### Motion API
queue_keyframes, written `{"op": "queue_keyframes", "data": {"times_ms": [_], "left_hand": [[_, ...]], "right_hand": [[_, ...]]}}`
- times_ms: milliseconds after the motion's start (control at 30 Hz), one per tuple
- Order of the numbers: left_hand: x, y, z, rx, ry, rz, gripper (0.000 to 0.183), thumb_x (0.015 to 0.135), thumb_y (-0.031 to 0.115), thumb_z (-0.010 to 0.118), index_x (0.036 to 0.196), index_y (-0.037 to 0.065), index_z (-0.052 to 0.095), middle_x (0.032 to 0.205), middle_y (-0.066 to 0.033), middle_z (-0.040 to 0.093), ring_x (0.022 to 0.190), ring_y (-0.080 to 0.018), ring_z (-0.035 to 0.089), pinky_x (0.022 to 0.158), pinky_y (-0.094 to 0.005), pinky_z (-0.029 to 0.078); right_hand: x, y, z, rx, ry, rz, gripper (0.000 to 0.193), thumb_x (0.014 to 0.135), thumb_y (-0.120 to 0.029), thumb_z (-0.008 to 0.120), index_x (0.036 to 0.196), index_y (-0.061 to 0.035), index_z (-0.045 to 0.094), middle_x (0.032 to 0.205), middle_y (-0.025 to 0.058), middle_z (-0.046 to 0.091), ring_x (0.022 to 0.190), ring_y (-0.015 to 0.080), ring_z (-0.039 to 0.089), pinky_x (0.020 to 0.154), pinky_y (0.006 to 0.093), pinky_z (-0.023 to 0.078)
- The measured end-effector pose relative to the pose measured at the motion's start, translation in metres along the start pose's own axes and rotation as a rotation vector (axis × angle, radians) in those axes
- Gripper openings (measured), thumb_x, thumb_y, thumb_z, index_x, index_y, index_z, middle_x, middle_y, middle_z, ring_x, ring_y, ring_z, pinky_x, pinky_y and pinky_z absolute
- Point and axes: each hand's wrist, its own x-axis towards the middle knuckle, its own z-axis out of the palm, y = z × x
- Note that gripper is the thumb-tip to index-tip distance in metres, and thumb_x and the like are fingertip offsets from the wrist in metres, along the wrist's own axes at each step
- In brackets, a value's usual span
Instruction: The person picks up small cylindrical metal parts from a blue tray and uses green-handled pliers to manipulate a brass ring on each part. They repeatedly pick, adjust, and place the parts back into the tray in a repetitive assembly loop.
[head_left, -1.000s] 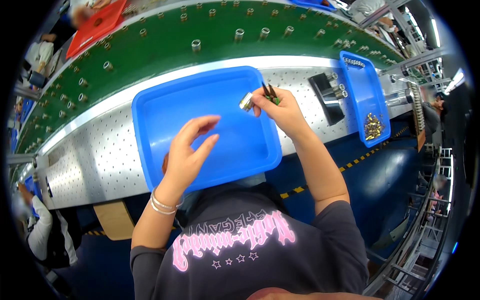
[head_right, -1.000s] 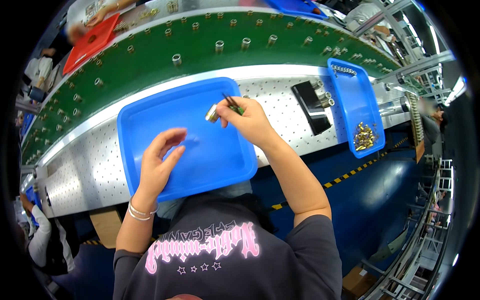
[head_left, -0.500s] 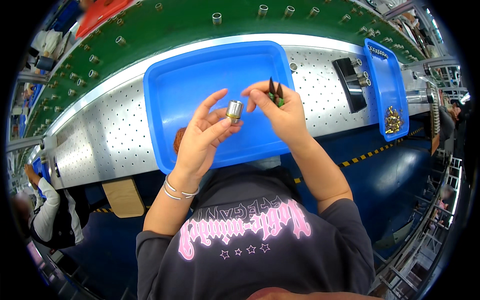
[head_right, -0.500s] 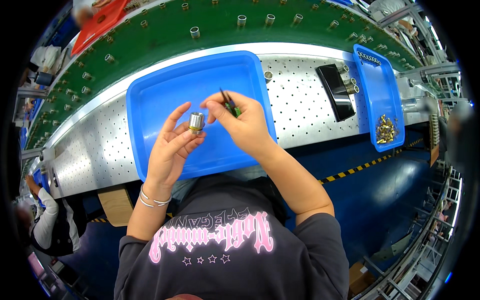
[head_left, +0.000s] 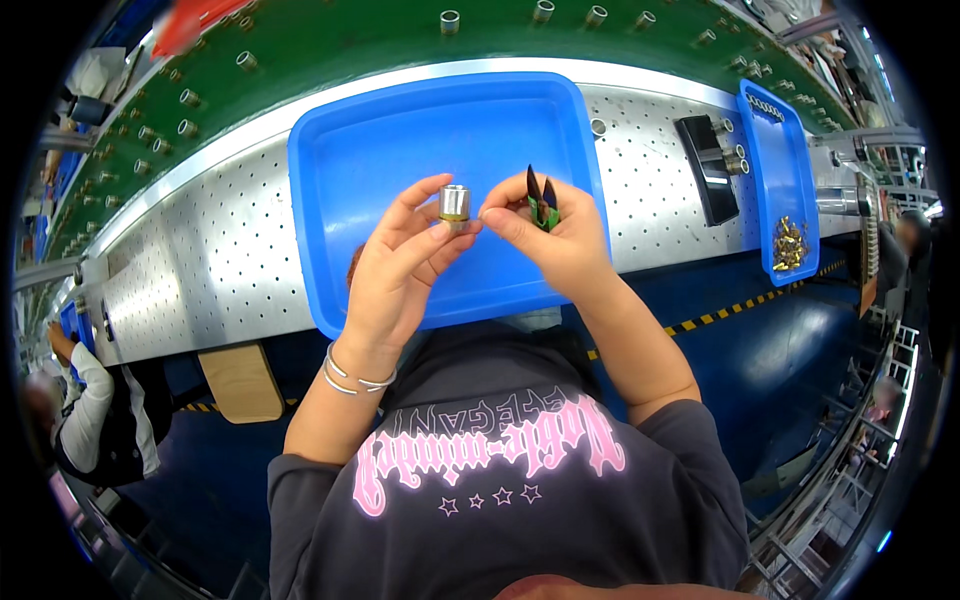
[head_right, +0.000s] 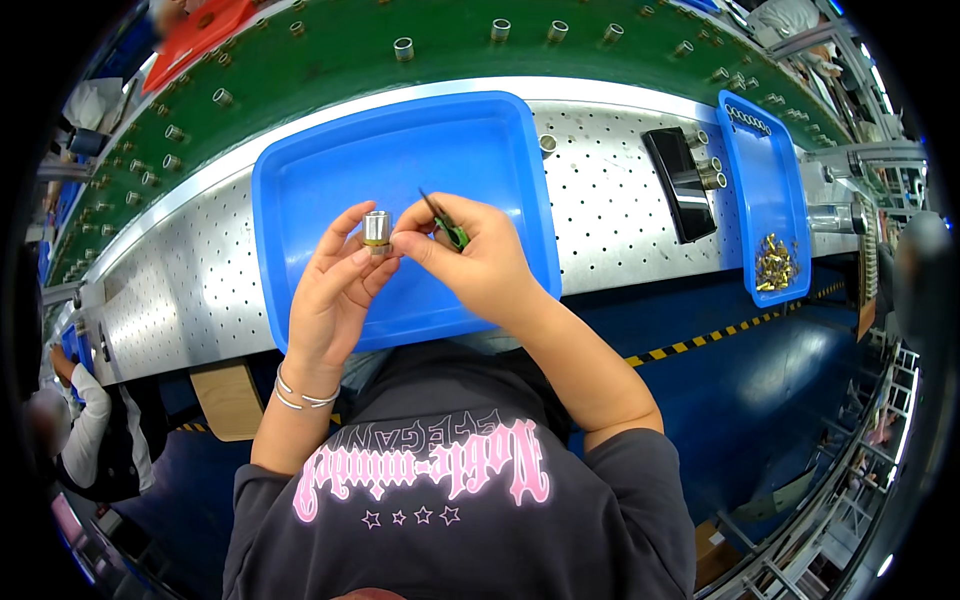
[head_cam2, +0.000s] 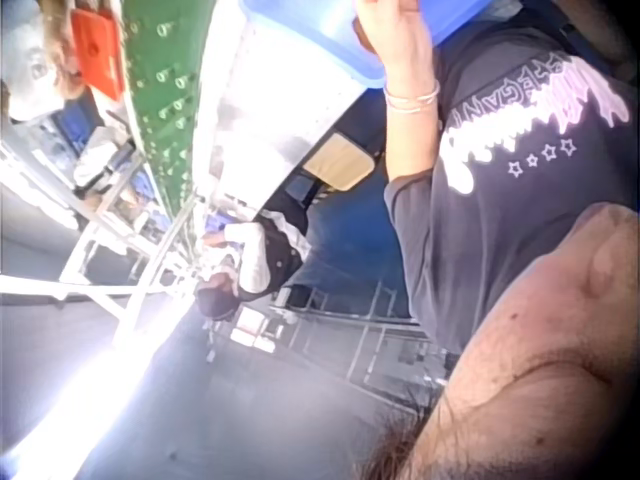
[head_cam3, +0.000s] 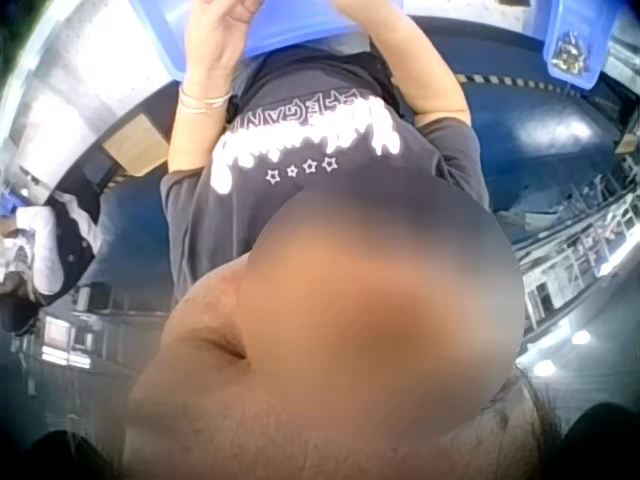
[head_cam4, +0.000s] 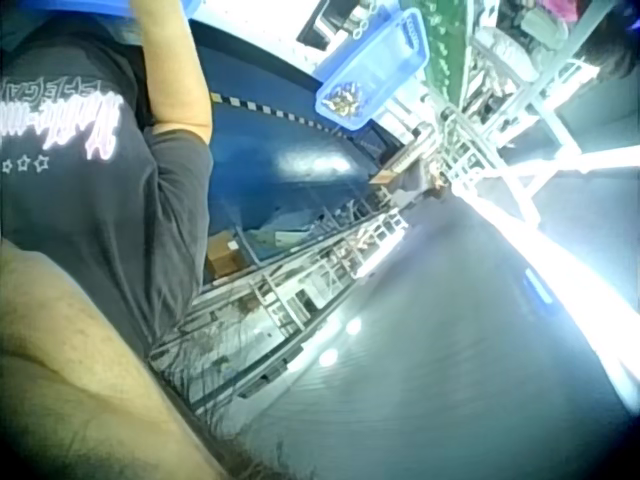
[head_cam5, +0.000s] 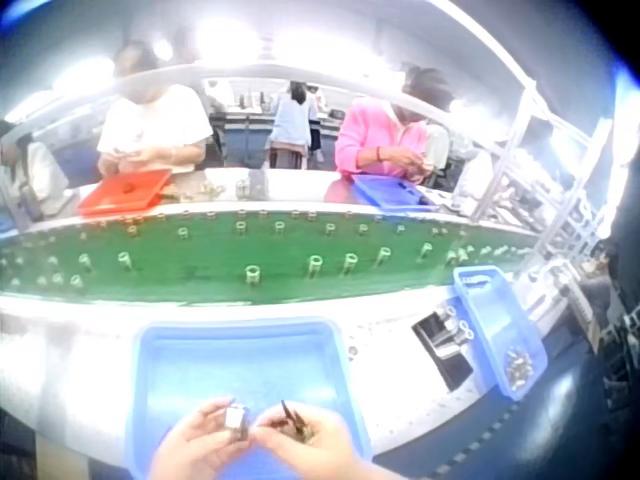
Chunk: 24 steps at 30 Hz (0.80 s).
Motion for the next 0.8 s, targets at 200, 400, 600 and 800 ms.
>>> {"op": "queue_keyframes", "data": {"times_ms": [200, 400, 600, 800], "left_hand": [[0.0, -0.005, -0.002, 0.025, 0.005, 0.0, 0.041, 0.087, 0.009, 0.057, 0.126, 0.005, 0.044, 0.109, -0.0087, 0.056, 0.097, -0.0166, 0.058, 0.087, -0.0273, 0.048], [0.001, -0.004, -0.006, -0.087, 0.0, -0.046, 0.042, 0.088, 0.01, 0.057, 0.127, 0.005, 0.043, 0.107, -0.0086, 0.057, 0.098, -0.0182, 0.058, 0.088, -0.0276, 0.048], [0.001, -0.005, -0.004, -0.062, 0.025, -0.026, 0.045, 0.092, 0.012, 0.05, 0.133, 0.003, 0.035, 0.111, -0.0123, 0.056, 0.099, -0.0172, 0.058, 0.087, -0.0257, 0.05], [0.001, -0.006, -0.009, -0.119, 0.02, -0.049, 0.044, 0.09, 0.009, 0.053, 0.131, 0.003, 0.04, 0.113, -0.0129, 0.056, 0.1, -0.0192, 0.058, 0.089, -0.0271, 0.048]], "right_hand": [[-0.001, 0.012, 0.006, 0.12, -0.036, -0.039, 0.008, 0.084, -0.007, 0.062, 0.085, -0.0009, 0.058, 0.08, 0.001, 0.058, 0.067, 0.0039, 0.048, 0.058, 0.0189, 0.038], [-0.003, 0.004, 0.004, 0.315, -0.072, 0.021, 0.007, 0.085, -0.005, 0.06, 0.089, -0.0005, 0.057, 0.085, 0.0054, 0.059, 0.08, 0.0104, 0.056, 0.071, 0.0229, 0.045], [-0.004, 0.007, -0.002, 0.222, -0.086, 0.004, 0.008, 0.085, -0.006, 0.061, 0.089, -0.0006, 0.056, 0.084, 0.0041, 0.058, 0.075, 0.0079, 0.054, 0.066, 0.021, 0.043], [-0.006, 0.011, 0.001, 0.18, -0.036, -0.028, 0.007, 0.085, -0.007, 0.062, 0.087, -0.0019, 0.057, 0.081, 0.0003, 0.057, 0.067, 0.0025, 0.045, 0.058, 0.018, 0.036]]}}
